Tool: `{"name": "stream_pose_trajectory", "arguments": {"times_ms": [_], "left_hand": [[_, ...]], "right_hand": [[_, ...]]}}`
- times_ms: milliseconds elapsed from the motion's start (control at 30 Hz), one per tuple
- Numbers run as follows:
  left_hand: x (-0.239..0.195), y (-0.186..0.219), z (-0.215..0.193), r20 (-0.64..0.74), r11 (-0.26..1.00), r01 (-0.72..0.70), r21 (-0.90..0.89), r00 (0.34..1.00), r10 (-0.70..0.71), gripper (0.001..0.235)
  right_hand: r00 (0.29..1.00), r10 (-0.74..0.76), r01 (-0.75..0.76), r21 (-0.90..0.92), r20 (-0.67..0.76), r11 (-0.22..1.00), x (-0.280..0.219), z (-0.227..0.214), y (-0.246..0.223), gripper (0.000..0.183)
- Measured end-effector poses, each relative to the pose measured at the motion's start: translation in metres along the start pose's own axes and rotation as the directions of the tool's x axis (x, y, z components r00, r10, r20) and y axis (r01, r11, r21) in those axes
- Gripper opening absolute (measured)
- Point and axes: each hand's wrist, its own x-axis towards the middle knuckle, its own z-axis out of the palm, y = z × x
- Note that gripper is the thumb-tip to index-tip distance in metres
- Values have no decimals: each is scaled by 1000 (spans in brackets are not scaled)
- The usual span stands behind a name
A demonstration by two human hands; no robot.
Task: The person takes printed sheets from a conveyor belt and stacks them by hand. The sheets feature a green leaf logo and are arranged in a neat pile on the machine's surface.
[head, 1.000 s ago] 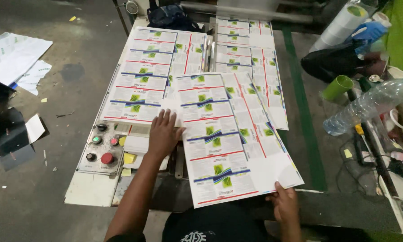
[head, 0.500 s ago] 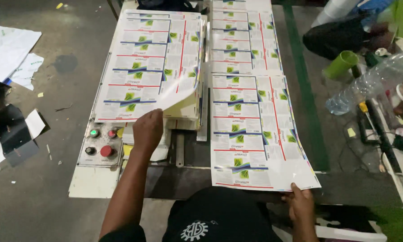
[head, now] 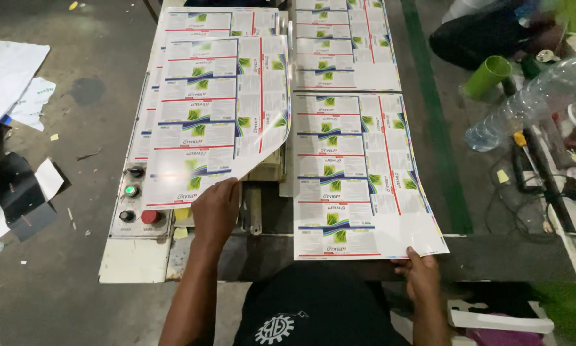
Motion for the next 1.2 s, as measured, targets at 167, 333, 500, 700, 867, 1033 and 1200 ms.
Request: {"name": "stream_pose_trajectory", "arguments": {"times_ms": [167, 333, 500, 700, 867, 1033, 1200], "left_hand": [[3, 0, 5, 7, 999, -7, -39, 1000, 8, 11], [6, 19, 0, -5, 997, -22, -80, 1000, 22, 11], [-14, 44, 4, -37, 952, -124, -278, 992, 119, 14], [-57, 81, 60, 218, 894, -258, -366, 910, 352, 19], [-89, 99, 83, 344, 883, -309, -354, 835, 430, 22], [-73, 99, 55, 281, 815, -368, -448, 808, 519, 35], [-25, 44, 69, 285, 944, -113, -311, 936, 206, 34]], "right_hand": [[997, -52, 52, -3, 49, 999, 41, 31, -12, 31], [997, -59, 59, 12, 54, 998, 46, 42, -26, 35], [987, 69, -59, -68, 146, 996, 9, 51, -23, 56], [873, 121, -22, -210, 472, 977, -9, 118, -21, 55], [791, 136, 3, -227, 596, 974, -27, 152, -27, 45], [868, 98, -42, -126, 487, 991, -19, 132, -18, 39], [968, -24, 23, 9, 251, 1000, -11, 68, -13, 36]]}}
